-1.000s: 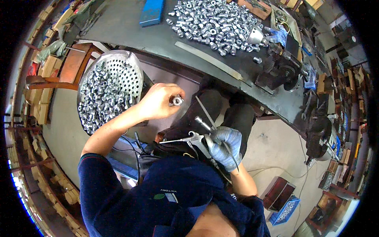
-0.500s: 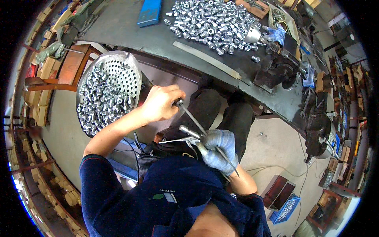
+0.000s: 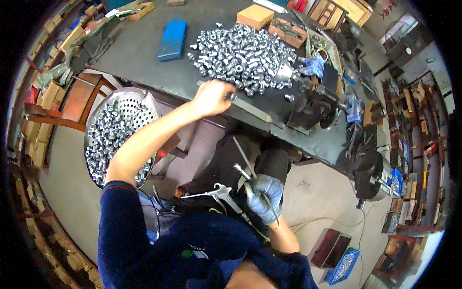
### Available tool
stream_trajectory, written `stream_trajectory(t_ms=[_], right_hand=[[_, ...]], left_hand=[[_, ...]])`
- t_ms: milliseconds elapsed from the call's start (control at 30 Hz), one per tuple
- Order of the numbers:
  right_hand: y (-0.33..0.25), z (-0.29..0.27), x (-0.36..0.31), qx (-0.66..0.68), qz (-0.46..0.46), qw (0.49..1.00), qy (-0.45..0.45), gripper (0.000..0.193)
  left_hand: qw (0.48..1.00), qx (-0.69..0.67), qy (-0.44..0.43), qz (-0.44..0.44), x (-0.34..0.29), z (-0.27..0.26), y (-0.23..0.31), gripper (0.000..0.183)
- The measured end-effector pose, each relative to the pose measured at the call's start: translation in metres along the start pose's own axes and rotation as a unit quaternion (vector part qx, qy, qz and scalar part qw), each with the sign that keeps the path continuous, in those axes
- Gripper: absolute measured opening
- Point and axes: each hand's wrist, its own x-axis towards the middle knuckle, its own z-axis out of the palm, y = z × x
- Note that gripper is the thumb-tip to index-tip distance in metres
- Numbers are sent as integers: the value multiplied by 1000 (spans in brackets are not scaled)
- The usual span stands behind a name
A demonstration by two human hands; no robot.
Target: The person picks up individual bolts from a large pile on a workbench and places them into a perforated metal tray, while holding an air nozzle in their other hand.
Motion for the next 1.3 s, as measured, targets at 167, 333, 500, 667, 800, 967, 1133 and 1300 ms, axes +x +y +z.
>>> stream_trajectory(t_ms=[167, 333, 500, 667, 800, 967, 1133, 1300], right_hand=[[-5, 12, 0, 88, 26, 995, -46, 25], [2, 17, -12, 90, 31, 995, 13, 24], [13, 29, -20, 127, 58, 990, -33, 26], [8, 35, -10, 101, 31, 992, -63, 26], [8, 36, -10, 115, 47, 990, -72, 27], [15, 36, -20, 127, 80, 986, -78, 27], [7, 32, -16, 147, 78, 984, -69, 26], [2, 26, -12, 131, 83, 985, -76, 25]], left_hand=[[964, -209, 148, -75, 88, -25, -29, 31], [985, -131, 110, 6, 42, -68, -46, 31], [969, -137, 75, -193, -98, -106, -121, 28], [940, 161, -71, -293, -219, -127, -192, 35], [906, 202, -105, -356, -241, -119, -197, 28], [879, 241, -151, -382, -234, -92, -198, 25], [896, 256, -122, -342, -227, -88, -209, 18], [921, 167, 14, -350, -222, -88, -201, 19]])
